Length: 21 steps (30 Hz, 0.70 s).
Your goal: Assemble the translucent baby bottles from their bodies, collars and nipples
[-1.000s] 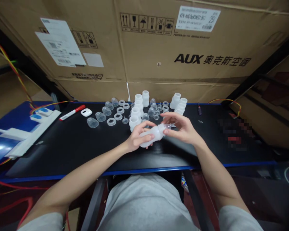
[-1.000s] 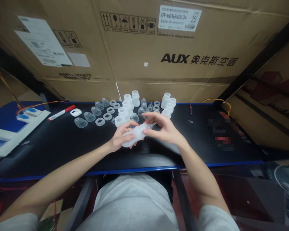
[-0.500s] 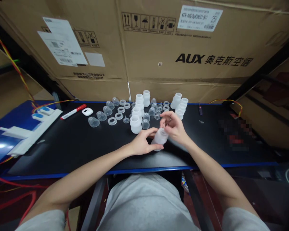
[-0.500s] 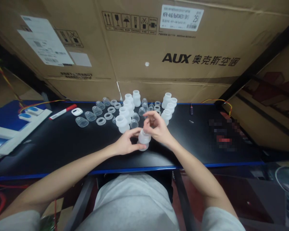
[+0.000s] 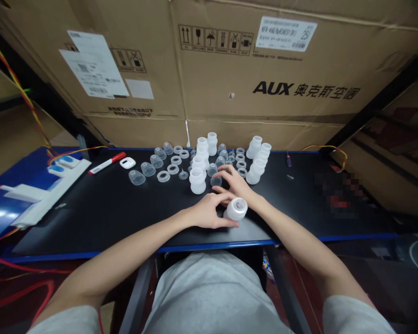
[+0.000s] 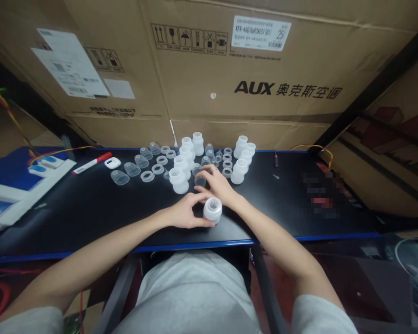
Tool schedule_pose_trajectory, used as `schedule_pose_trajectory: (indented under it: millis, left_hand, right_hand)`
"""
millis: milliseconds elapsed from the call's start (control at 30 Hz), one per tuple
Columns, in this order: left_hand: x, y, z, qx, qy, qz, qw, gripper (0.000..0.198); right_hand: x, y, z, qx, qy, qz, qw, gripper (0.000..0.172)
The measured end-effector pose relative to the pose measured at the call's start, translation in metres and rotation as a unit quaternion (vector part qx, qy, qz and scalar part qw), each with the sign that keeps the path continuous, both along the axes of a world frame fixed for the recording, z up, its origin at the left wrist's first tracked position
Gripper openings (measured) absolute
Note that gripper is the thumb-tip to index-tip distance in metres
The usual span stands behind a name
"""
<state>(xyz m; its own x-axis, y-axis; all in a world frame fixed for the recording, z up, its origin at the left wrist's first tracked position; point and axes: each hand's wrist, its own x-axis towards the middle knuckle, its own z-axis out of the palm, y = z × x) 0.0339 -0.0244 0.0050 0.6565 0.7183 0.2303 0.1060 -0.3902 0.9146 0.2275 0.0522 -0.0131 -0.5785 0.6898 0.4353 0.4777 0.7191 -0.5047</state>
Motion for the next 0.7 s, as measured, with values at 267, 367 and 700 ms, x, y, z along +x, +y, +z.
schedule_pose_trajectory:
  millis: [267, 367, 700]
  left_hand:
    - [0.000, 0.011, -0.005, 0.042, -0.026, 0.083, 0.995, 0.050]
    - [0.001, 0.016, -0.011, 0.057, -0.033, 0.113, 0.991, 0.049]
    - [0.011, 0.022, -0.024, 0.046, -0.033, 0.178, 0.982, 0.051]
  right_hand:
    - [0.023, 0.003, 0.027, -0.020, 0.145, -0.020, 0.989, 0.028]
    - [0.031, -0.003, 0.049, 0.016, 0.255, -0.066, 0.964, 0.029]
    - [0.035, -0.026, 0.075, 0.032, 0.380, -0.039, 0.924, 0.029]
